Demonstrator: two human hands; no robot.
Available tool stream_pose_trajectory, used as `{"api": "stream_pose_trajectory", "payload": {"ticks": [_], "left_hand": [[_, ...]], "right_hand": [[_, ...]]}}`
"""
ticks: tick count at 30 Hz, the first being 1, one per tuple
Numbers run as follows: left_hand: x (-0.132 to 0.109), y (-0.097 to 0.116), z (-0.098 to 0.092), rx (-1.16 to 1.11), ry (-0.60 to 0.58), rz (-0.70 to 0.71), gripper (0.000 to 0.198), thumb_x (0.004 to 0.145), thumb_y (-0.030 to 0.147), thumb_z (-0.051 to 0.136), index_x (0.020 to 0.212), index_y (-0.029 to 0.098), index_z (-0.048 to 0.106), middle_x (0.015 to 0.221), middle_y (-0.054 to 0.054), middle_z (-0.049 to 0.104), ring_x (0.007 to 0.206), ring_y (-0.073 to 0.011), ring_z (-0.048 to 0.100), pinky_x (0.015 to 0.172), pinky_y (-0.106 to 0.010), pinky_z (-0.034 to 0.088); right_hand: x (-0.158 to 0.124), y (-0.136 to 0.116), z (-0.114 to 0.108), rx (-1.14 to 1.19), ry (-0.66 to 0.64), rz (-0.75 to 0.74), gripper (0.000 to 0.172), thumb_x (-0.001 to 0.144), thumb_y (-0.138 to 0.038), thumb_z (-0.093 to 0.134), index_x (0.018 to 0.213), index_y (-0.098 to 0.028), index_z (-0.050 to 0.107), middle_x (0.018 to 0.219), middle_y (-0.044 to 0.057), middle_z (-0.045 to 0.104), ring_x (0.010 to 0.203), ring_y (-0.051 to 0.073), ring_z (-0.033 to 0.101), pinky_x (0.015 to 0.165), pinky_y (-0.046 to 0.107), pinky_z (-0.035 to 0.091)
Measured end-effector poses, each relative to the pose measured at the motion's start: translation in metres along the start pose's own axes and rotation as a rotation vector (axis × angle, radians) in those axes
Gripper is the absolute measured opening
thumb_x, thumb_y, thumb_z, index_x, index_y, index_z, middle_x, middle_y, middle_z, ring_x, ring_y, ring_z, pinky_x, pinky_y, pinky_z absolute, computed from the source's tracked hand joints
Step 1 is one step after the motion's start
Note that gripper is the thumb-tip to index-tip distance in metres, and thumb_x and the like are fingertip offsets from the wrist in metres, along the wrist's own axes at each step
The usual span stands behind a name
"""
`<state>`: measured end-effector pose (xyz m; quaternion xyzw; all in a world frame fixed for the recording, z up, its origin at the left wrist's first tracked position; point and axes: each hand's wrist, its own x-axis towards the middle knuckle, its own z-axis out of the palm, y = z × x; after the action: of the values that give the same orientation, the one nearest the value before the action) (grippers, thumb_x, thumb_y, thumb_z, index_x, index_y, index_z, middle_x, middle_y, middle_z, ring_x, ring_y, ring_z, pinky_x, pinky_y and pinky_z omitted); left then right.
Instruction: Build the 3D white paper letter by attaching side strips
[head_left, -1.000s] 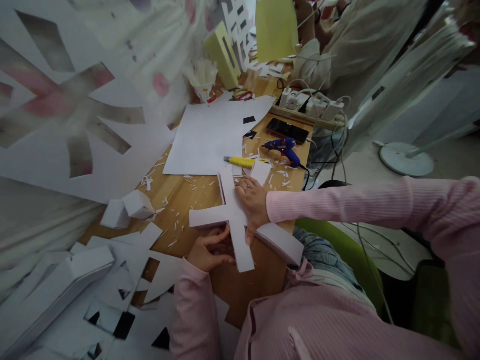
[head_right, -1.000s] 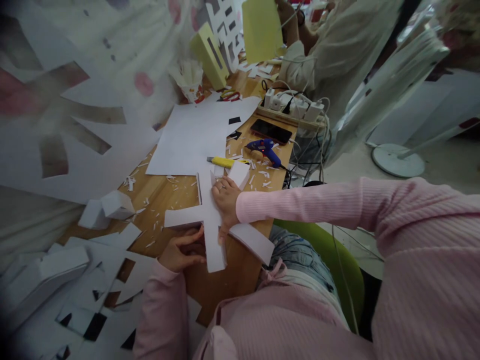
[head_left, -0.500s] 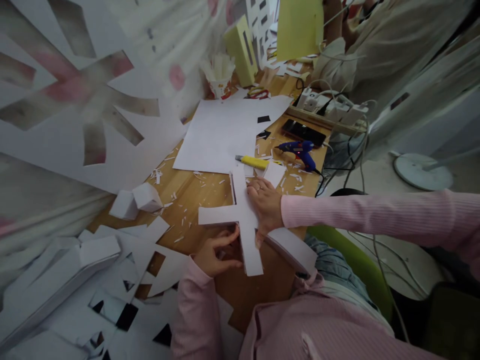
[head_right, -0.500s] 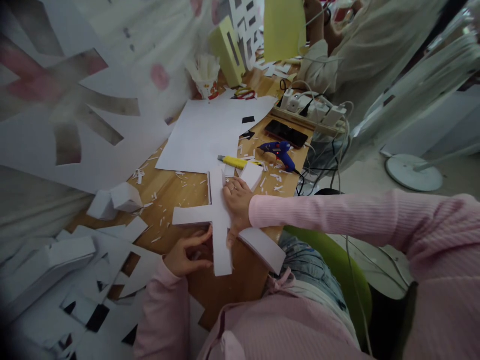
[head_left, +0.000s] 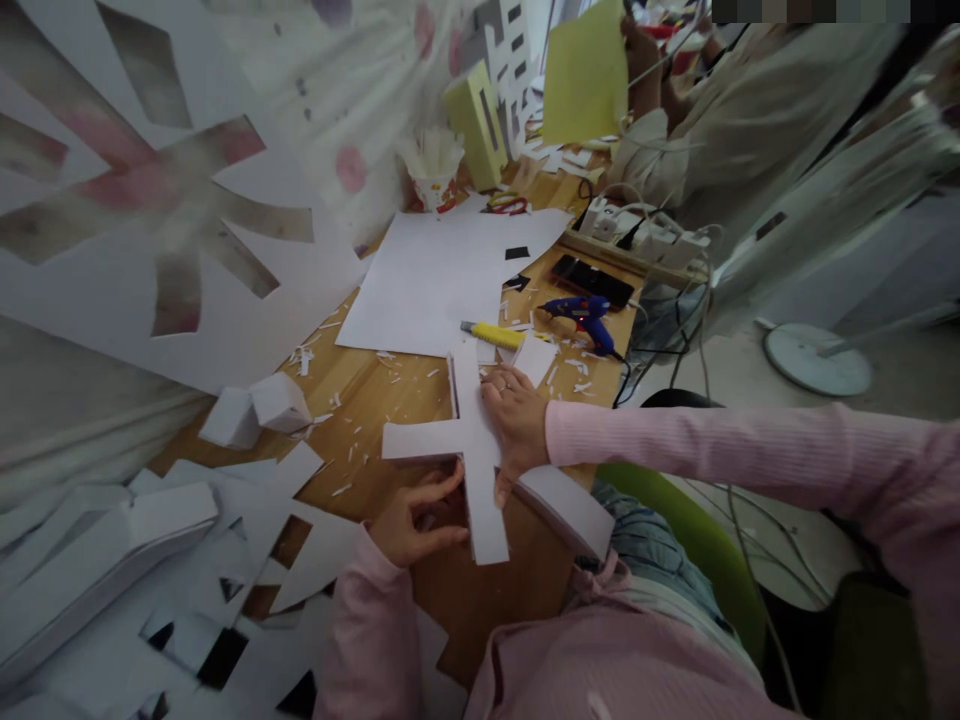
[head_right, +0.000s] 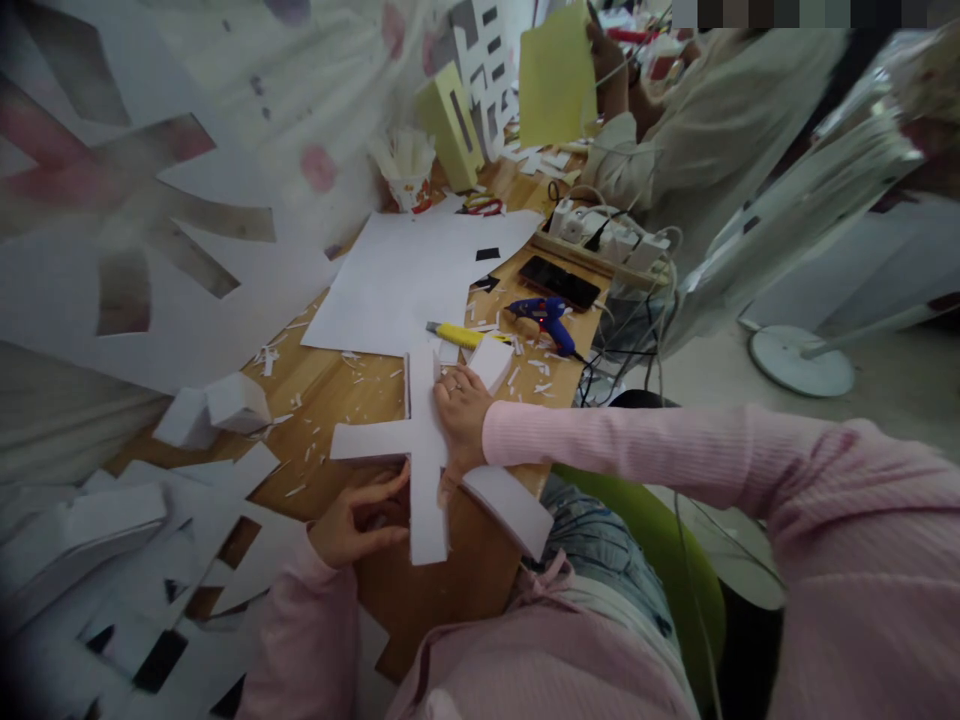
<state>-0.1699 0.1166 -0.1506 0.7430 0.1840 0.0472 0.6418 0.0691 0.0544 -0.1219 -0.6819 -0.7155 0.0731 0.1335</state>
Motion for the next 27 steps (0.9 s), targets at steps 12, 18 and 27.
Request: {"api": "stream_pose_trajectory", "payload": {"ticks": [12,18,27], "left_hand": [[0.000,-0.001,-0.002,0.054,0.000,0.086,0.054,0.078,0.033,0.069,0.130,0.029,0.053,0.112,-0.010,0.069,0.095,-0.0226,0.065,0.081,-0.034,0.057],[0.001,0.004,-0.002,0.037,-0.034,0.064,0.056,0.081,0.034,0.067,0.133,0.023,0.051,0.107,-0.011,0.068,0.098,-0.0232,0.063,0.085,-0.036,0.054],[0.002,0.007,0.004,-0.049,-0.012,0.048,0.064,0.076,0.031,0.066,0.135,0.015,0.050,0.094,-0.009,0.062,0.085,-0.0193,0.059,0.080,-0.033,0.052]], "right_hand": [[0.000,-0.001,-0.001,0.019,-0.009,-0.020,0.106,0.033,-0.081,0.073,0.107,-0.008,0.053,0.116,0.024,0.057,0.117,0.039,0.051,0.115,0.057,0.019],[-0.001,0.002,0.008,0.041,0.017,-0.008,0.107,0.034,-0.081,0.072,0.108,-0.005,0.053,0.118,0.027,0.055,0.118,0.041,0.050,0.114,0.057,0.020],[-0.004,0.005,0.012,0.054,0.127,-0.045,0.118,0.020,-0.094,0.055,0.105,-0.011,0.049,0.113,0.026,0.056,0.111,0.044,0.053,0.108,0.062,0.024]]}}
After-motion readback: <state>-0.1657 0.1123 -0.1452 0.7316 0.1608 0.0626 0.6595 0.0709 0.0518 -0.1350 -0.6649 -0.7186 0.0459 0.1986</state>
